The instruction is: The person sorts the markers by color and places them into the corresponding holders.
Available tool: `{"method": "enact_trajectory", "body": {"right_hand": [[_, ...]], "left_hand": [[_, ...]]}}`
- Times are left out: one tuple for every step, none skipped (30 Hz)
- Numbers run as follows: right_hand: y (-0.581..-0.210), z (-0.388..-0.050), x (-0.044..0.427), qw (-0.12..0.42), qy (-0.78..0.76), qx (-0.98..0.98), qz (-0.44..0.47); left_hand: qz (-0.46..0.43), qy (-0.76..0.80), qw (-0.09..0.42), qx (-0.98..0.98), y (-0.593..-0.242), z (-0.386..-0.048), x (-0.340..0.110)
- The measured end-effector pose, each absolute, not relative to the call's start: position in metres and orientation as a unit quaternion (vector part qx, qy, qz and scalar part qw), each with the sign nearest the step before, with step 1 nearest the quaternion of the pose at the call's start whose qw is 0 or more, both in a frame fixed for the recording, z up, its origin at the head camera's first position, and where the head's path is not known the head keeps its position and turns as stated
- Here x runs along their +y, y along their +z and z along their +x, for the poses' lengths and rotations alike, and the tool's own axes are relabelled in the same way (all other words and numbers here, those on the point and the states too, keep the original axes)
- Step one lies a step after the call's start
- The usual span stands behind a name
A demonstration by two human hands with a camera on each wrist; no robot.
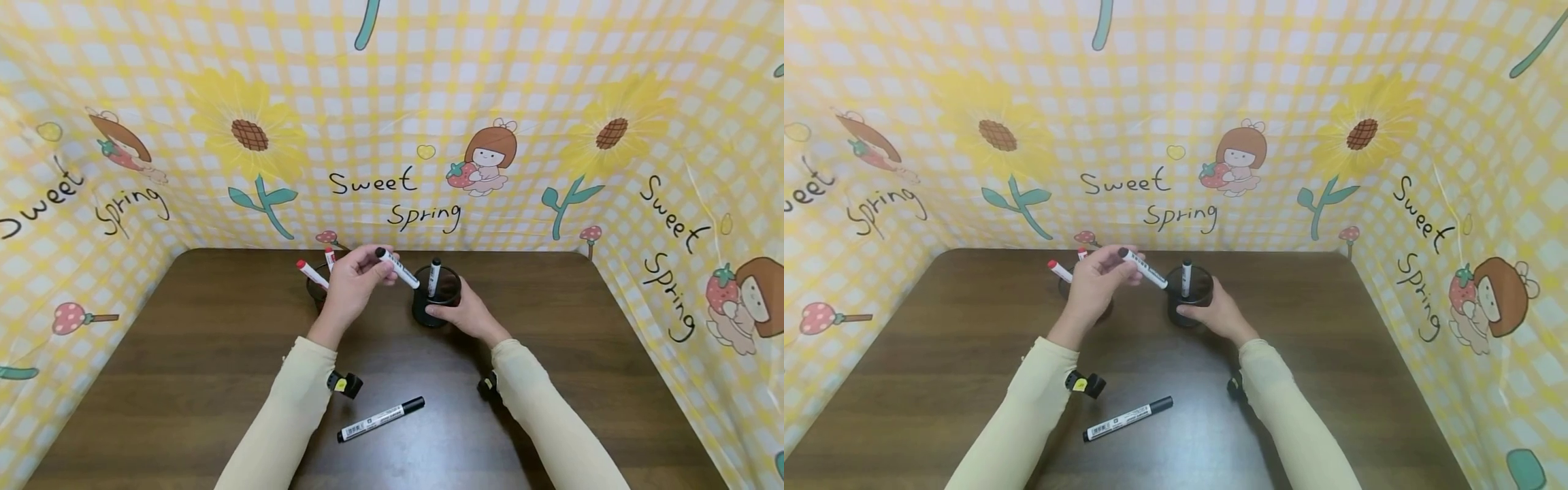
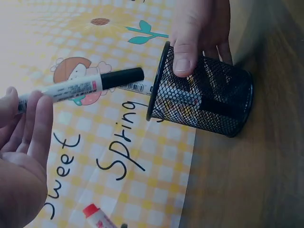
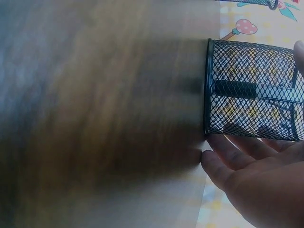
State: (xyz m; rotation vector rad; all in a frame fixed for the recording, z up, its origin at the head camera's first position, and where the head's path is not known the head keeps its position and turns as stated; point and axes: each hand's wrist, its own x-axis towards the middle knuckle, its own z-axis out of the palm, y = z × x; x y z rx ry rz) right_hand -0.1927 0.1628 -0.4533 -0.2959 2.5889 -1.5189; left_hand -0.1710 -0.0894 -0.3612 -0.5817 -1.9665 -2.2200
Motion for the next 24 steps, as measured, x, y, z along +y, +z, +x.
{"method": "enact_trajectory", "body": {"right_hand": [[-0.453, -0.192, 0.163, 0.062, -0.504, 0.856, -0.098], [-0.453, -0.192, 0.162, 0.062, -0.505, 0.855, -0.098], [-0.453, -0.192, 0.162, 0.061, -0.505, 0.855, -0.097], [-0.453, -0.192, 0.162, 0.059, -0.507, 0.855, -0.097], [-0.453, -0.192, 0.162, 0.058, -0.509, 0.853, -0.098], [-0.453, -0.192, 0.161, 0.058, -0.512, 0.851, -0.1], [-0.454, -0.192, 0.161, 0.057, -0.515, 0.849, -0.102], [-0.454, -0.192, 0.161, 0.058, -0.518, 0.847, -0.104], [-0.454, -0.192, 0.161, 0.058, -0.52, 0.845, -0.106], [-0.455, -0.192, 0.161, 0.059, -0.523, 0.844, -0.107], [-0.455, -0.192, 0.161, 0.059, -0.524, 0.843, -0.107], [-0.455, -0.192, 0.161, 0.059, -0.524, 0.843, -0.107], [-0.454, -0.192, 0.161, 0.059, -0.524, 0.843, -0.106], [-0.454, -0.192, 0.161, 0.058, -0.523, 0.844, -0.105], [-0.454, -0.192, 0.161, 0.057, -0.522, 0.845, -0.103], [-0.453, -0.192, 0.161, 0.055, -0.52, 0.846, -0.103], [-0.454, -0.192, 0.161, 0.053, -0.518, 0.847, -0.103], [-0.454, -0.192, 0.161, 0.052, -0.516, 0.848, -0.104], [-0.454, -0.192, 0.161, 0.051, -0.515, 0.85, -0.103], [-0.454, -0.193, 0.161, 0.05, -0.514, 0.85, -0.103], [-0.455, -0.193, 0.161, 0.05, -0.513, 0.851, -0.102], [-0.455, -0.193, 0.162, 0.05, -0.512, 0.851, -0.103], [-0.456, -0.193, 0.162, 0.05, -0.512, 0.852, -0.103], [-0.456, -0.193, 0.162, 0.051, -0.512, 0.851, -0.104]], "left_hand": [[-0.188, -0.733, 0.065, -0.65, -0.361, -0.174, -0.087], [-0.184, -0.731, 0.07, -0.653, -0.361, -0.177, -0.084], [-0.179, -0.727, 0.075, -0.658, -0.361, -0.18, -0.082], [-0.174, -0.721, 0.079, -0.666, -0.362, -0.183, -0.079], [-0.169, -0.713, 0.082, -0.675, -0.363, -0.185, -0.077], [-0.164, -0.705, 0.084, -0.684, -0.364, -0.187, -0.075], [-0.159, -0.697, 0.085, -0.694, -0.365, -0.189, -0.074], [-0.154, -0.686, 0.088, -0.706, -0.367, -0.19, -0.072], [-0.148, -0.675, 0.089, -0.717, -0.368, -0.191, -0.071], [-0.143, -0.664, 0.091, -0.728, -0.369, -0.192, -0.07], [-0.137, -0.653, 0.094, -0.739, -0.371, -0.193, -0.069], [-0.133, -0.645, 0.096, -0.747, -0.372, -0.194, -0.069], [-0.129, -0.636, 0.099, -0.754, -0.373, -0.195, -0.068], [-0.126, -0.629, 0.101, -0.761, -0.374, -0.195, -0.067], [-0.125, -0.625, 0.102, -0.763, -0.375, -0.196, -0.066], [-0.124, -0.622, 0.104, -0.766, -0.376, -0.197, -0.065], [-0.125, -0.619, 0.104, -0.768, -0.376, -0.197, -0.064], [-0.127, -0.617, 0.103, -0.77, -0.377, -0.197, -0.063], [-0.129, -0.613, 0.102, -0.773, -0.377, -0.197, -0.062], [-0.133, -0.607, 0.102, -0.777, -0.378, -0.198, -0.06], [-0.137, -0.598, 0.101, -0.784, -0.378, -0.198, -0.059], [-0.142, -0.587, 0.101, -0.791, -0.379, -0.198, -0.058], [-0.147, -0.575, 0.1, -0.799, -0.379, -0.198, -0.056], [-0.15, -0.56, 0.1, -0.809, -0.38, -0.198, -0.055]]}}
